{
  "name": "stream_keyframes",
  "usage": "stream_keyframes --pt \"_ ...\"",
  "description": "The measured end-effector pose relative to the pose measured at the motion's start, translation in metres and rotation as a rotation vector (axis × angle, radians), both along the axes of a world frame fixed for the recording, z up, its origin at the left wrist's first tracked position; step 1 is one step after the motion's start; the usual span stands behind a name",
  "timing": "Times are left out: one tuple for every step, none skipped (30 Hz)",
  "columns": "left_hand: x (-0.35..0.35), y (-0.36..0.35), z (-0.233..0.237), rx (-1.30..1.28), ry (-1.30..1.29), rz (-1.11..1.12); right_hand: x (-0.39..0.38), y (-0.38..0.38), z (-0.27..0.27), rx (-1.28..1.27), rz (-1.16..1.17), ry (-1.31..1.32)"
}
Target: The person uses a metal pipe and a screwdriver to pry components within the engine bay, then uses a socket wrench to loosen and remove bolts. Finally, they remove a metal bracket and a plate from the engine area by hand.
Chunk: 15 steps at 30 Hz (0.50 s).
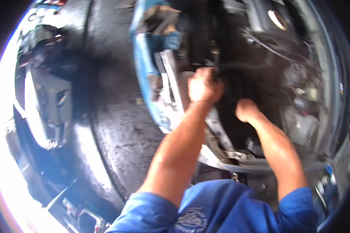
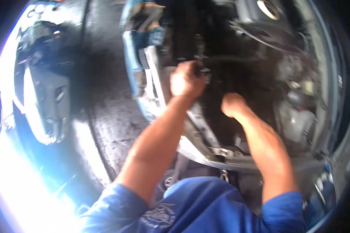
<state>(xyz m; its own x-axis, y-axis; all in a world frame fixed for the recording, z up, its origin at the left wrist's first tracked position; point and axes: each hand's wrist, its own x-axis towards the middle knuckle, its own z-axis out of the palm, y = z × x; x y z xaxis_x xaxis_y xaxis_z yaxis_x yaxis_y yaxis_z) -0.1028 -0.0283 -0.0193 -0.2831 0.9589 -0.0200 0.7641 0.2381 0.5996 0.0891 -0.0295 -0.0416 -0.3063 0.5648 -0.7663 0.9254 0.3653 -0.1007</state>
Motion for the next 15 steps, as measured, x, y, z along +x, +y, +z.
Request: stream_keyframes --pt "-0.001 -0.001 -0.005 0.088 -0.015 0.031 -0.003 -0.002 -0.011 -0.049 0.119 -0.066" --pt "0.001 -0.001 -0.009 0.179 -0.049 0.053 -0.008 -0.005 -0.005 -0.03 0.198 -0.048" --pt "0.0 -0.001 -0.007 0.183 -0.057 0.072 -0.018 -0.005 0.013 0.023 0.125 0.01" --pt "0.0 0.001 -0.006 0.195 -0.075 0.086 -0.009 -0.011 -0.006 0.134 0.21 0.137" --pt "0.001 0.0 -0.005 0.202 -0.081 0.088 -0.011 -0.009 -0.003 0.134 0.214 0.146" --pt "0.001 -0.001 -0.004 0.219 -0.08 0.095 -0.012 -0.007 -0.001 0.134 0.218 0.15" --pt "0.001 -0.001 -0.003 0.211 -0.069 0.1 -0.012 -0.005 0.003 0.145 0.225 0.155" --pt "0.0 -0.001 -0.003 0.199 -0.059 0.105 -0.012 -0.003 0.014 0.189 0.145 0.27" --pt "-0.001 -0.002 -0.004 0.203 -0.056 0.111 -0.013 -0.003 0.02 0.228 0.065 0.384" --pt "-0.002 -0.004 -0.005 0.242 -0.073 0.085 -0.009 -0.006 0.013 0.228 0.072 0.386" --pt "-0.003 -0.005 -0.005 0.282 -0.092 0.059 -0.004 -0.006 0.009 0.274 0.165 0.279" --pt "-0.005 -0.004 -0.006 0.284 -0.096 0.064 0.0 -0.006 0.004 0.318 0.255 0.168" --pt "-0.006 -0.005 -0.008 0.274 -0.111 0.055 0.004 -0.007 -0.004 0.246 0.137 0.052" --pt "-0.004 -0.005 -0.008 0.265 -0.134 0.041 0.002 -0.007 -0.004 0.242 0.132 0.035" --pt "-0.004 -0.005 -0.001 0.236 -0.098 0.053 0.002 -0.006 -0.008 0.181 0.06 0.024"
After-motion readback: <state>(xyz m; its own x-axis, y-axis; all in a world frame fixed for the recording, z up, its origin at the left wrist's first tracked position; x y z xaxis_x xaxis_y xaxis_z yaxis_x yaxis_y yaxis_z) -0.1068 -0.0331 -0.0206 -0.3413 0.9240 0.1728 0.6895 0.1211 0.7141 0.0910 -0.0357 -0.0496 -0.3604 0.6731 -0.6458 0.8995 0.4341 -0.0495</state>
